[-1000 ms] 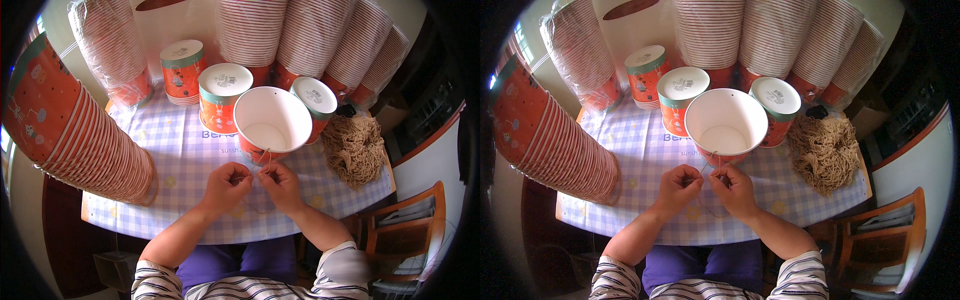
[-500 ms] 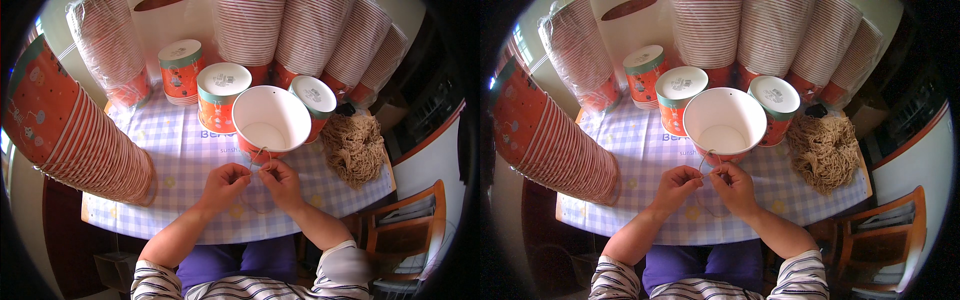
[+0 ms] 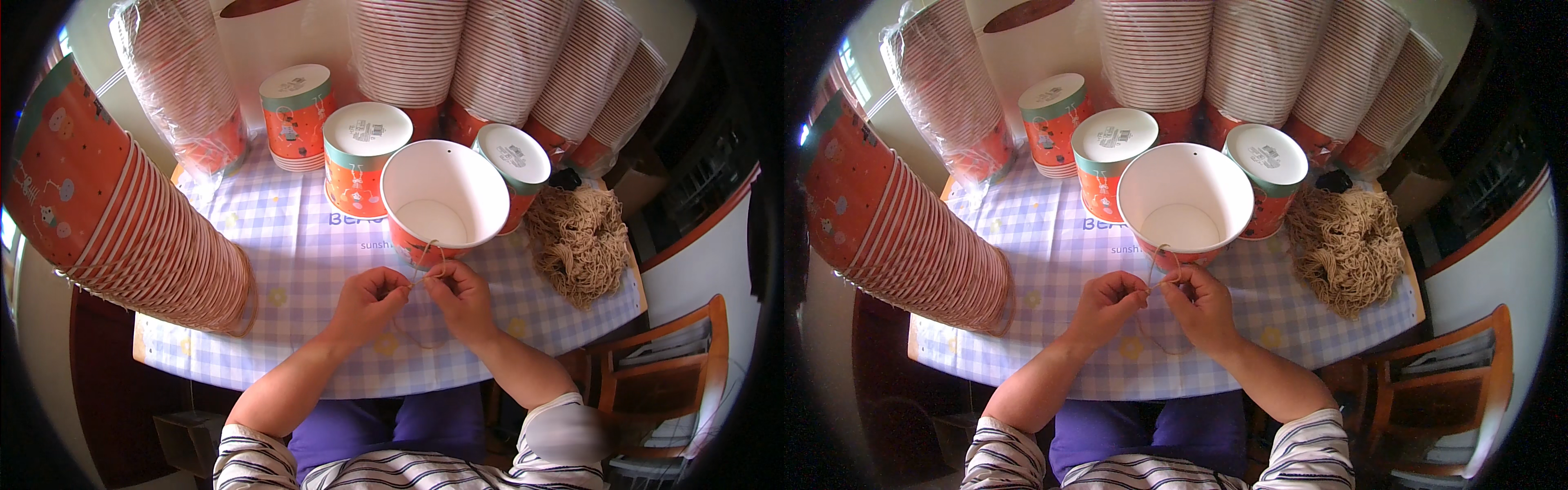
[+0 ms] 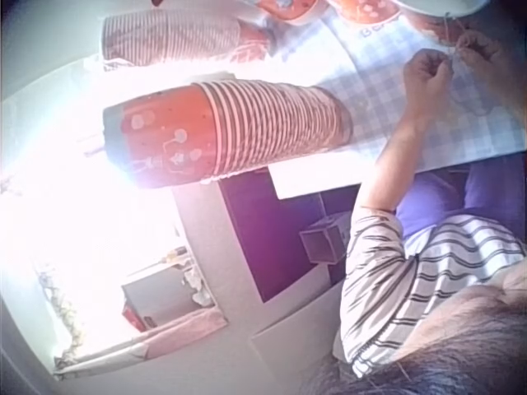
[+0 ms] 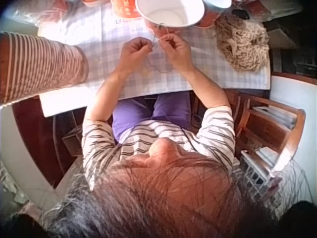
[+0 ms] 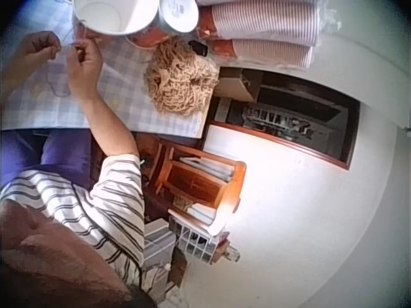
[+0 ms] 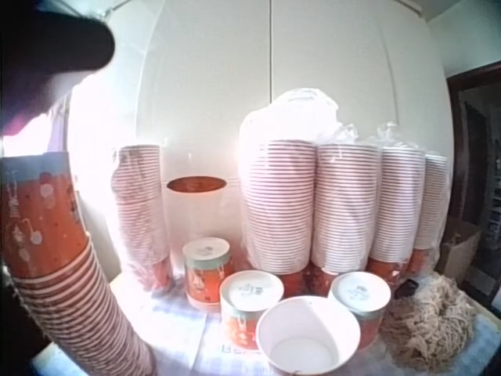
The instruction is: Attaching a string handle to a paper tub.
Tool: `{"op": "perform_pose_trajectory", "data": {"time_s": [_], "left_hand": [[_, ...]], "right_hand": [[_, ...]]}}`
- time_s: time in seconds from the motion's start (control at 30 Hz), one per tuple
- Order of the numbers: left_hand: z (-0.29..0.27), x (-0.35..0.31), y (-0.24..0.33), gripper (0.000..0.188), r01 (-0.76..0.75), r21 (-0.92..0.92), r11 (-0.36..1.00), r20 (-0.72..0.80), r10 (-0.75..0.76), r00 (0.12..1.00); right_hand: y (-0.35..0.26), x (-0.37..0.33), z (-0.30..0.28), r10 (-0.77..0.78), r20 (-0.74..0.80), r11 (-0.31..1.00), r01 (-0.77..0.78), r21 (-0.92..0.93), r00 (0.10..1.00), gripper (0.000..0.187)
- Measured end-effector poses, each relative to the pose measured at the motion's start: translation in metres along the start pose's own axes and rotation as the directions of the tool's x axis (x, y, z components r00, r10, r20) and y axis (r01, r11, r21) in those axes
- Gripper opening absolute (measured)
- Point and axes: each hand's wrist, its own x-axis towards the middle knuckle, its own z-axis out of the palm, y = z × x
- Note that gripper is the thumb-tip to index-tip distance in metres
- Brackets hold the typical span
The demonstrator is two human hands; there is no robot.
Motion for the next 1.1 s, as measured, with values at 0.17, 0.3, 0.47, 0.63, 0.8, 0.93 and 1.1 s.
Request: {"op": "perform_pose_trajectory", "data": {"time_s": [0.17, 0.3, 0.47, 0.63, 0.8, 0.93, 1.1], "left_hand": [[0.0011, -0.0002, 0.0016, 0.009, 0.000, 0.028, 1.000, 0.012, 0.000, 1.000], [0.0007, 0.0001, 0.0008, 0.010, -0.007, 0.056, 0.998, 0.020, 0.006, 1.000], [0.0005, -0.0004, 0.0003, 0.011, -0.001, 0.071, 0.997, 0.036, -0.002, 0.999], [-0.0005, -0.0007, 0.0030, 0.009, 0.046, 0.097, 0.994, 0.072, -0.053, 0.996], [0.0012, -0.0001, -0.0003, 0.014, 0.065, 0.076, 0.995, 0.097, -0.072, 0.993], [0.0004, -0.0003, -0.0005, 0.016, 0.088, 0.009, 0.996, 0.113, -0.088, 0.990], [-0.0046, 0.0020, 0.0021, 0.017, 0.129, 0.086, 0.988, 0.123, -0.139, 0.983]], "right_hand": [[-0.0009, 0.0004, 0.0006, -0.010, -0.005, 1.000, 0.010, -0.010, 1.000, 0.006], [-0.0002, 0.0004, -0.0003, -0.022, 0.001, 1.000, 0.022, -0.020, 1.000, 0.006], [0.0001, 0.0003, 0.0003, -0.028, 0.004, 0.999, 0.028, -0.019, 1.000, 0.007], [-0.0018, -0.0005, 0.0000, -0.035, 0.005, 0.999, 0.035, -0.026, 0.999, 0.008], [0.0030, 0.0011, -0.0008, -0.019, -0.022, 1.000, 0.020, 0.009, 1.000, 0.009], [-0.0010, 0.0019, -0.0005, 0.014, -0.009, 0.998, -0.014, 0.064, 1.000, 0.008], [0.0005, 0.0033, -0.0055, 0.109, 0.185, 0.994, -0.105, -0.029, 0.977, 0.013]]}}
